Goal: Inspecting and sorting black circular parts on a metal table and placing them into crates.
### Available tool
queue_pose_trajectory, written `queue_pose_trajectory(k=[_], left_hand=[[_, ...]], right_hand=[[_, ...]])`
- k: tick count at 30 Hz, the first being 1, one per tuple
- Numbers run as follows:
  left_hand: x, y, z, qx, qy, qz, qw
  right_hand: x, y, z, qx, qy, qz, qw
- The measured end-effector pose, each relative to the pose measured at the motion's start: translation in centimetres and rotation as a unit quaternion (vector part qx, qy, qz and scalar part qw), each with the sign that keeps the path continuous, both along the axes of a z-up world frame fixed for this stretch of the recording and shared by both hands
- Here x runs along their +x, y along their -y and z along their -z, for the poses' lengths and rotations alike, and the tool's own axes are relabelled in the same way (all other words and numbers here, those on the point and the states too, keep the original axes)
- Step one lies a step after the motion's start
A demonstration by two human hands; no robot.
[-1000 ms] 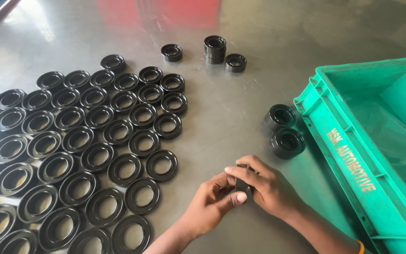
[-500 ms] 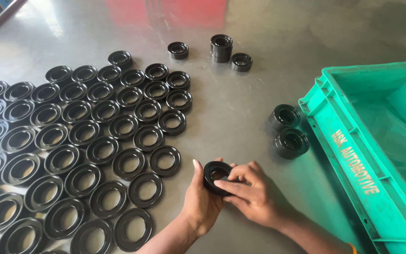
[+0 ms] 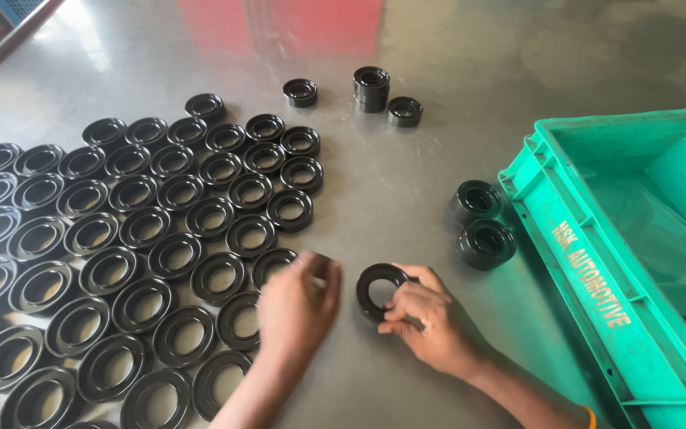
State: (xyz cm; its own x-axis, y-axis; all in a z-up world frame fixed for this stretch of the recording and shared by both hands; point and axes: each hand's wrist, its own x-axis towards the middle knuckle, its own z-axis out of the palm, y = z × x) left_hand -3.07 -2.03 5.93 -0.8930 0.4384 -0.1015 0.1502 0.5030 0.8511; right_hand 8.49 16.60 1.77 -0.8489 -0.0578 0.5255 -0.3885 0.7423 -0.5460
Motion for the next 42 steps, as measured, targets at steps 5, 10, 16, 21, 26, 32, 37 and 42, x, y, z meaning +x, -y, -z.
queue_pose_trajectory(k=[5,10,16,21,26,32,37,42], left_hand=[[-1.9,2.6,1.0,-0.278,-0.281,-0.058,0.917],[-2.5,1.4,5.8,-0.146,-0.408,0.015,0.901],[2.0,-2.3,5.6,0.222,0.104,0.173,0.954],[4.0,-2.5,5.0,0.351,0.201,0.261,0.876],[3.0,-2.3,6.0,0.362,0.29,0.268,0.844],[3.1,-2.3,5.2,0.327,0.304,0.255,0.858],[3.4,-2.0,4.3,0.344,0.191,0.304,0.868],[3.4,-1.7,4.0,0.329,0.298,0.268,0.855]], right_hand=[[-1.7,-2.3,2.0,0.085,-0.011,0.098,0.991],[-1.9,-1.5,-0.3,0.103,-0.081,0.206,0.97],[-1.1,-2.6,2.6,-0.376,0.204,0.122,0.896],[-0.2,-1.7,-0.7,-0.169,0.106,0.01,0.98],[-0.2,-3.5,3.5,-0.228,0.179,0.047,0.956],[-0.1,-0.8,-2.5,-0.045,0.017,0.04,0.998],[0.1,-2.5,-0.1,-0.204,0.151,0.013,0.967],[-0.1,-2.0,-0.3,-0.102,0.052,0.022,0.993]])
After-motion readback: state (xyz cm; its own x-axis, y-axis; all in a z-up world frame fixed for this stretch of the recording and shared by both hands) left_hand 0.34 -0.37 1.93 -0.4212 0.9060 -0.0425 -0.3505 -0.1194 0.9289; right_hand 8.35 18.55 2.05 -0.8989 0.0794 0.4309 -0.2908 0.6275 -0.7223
